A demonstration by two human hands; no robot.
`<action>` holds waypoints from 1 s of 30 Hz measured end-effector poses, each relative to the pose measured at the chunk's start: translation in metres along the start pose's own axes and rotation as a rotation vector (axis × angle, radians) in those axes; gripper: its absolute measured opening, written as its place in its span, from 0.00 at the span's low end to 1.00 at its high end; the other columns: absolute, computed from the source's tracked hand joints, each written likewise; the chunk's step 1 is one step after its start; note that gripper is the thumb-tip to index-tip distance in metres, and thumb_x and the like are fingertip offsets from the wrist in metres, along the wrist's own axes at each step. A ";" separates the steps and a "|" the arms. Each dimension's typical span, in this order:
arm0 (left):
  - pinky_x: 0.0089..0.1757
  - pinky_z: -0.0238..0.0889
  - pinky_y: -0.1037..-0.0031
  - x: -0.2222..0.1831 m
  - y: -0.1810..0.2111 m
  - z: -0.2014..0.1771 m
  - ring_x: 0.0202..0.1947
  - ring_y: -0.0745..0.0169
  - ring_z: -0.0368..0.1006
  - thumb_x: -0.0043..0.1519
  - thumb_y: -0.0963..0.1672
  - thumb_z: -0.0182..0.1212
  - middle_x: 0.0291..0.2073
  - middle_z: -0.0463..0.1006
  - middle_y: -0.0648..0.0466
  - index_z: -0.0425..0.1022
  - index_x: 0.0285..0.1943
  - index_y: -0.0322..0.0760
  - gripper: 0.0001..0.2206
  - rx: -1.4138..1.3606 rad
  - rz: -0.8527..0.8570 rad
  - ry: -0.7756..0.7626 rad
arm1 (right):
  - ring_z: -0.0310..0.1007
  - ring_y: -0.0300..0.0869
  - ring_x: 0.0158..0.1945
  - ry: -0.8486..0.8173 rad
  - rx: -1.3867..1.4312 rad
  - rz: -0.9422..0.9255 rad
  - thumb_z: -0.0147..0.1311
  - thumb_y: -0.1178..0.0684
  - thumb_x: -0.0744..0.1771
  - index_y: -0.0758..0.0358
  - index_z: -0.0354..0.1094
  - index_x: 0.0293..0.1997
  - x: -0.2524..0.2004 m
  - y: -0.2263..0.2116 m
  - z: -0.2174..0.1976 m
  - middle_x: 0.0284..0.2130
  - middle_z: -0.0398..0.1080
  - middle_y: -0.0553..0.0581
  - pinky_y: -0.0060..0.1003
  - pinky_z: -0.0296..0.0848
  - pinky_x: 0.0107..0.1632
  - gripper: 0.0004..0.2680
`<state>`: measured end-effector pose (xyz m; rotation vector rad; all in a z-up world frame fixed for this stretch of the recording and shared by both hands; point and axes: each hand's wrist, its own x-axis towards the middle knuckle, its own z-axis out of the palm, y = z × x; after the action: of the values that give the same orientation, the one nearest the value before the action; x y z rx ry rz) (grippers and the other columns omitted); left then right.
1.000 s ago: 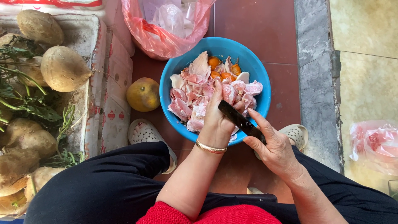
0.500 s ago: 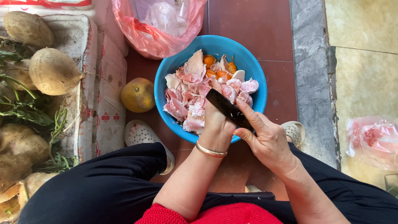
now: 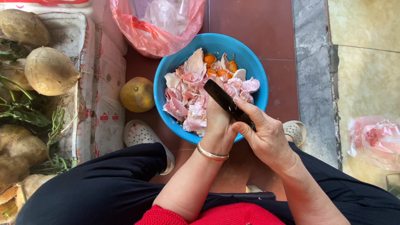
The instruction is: Peeling the skin and pith off pomelo segments and placing the fruit in a bowl
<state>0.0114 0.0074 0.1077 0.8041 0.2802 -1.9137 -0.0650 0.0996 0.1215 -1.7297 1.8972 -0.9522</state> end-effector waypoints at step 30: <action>0.32 0.67 0.84 0.033 0.005 -0.038 0.31 0.72 0.74 0.70 0.54 0.52 0.31 0.76 0.54 0.68 0.59 0.38 0.19 0.061 -0.032 -0.391 | 0.59 0.35 0.22 -0.163 0.225 0.304 0.59 0.51 0.65 0.53 0.54 0.73 -0.014 -0.002 -0.005 0.21 0.67 0.49 0.27 0.58 0.29 0.26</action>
<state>0.0226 0.0012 0.0584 0.4513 -0.0050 -2.0694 -0.0648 0.1145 0.1241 -1.3036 1.8040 -0.8438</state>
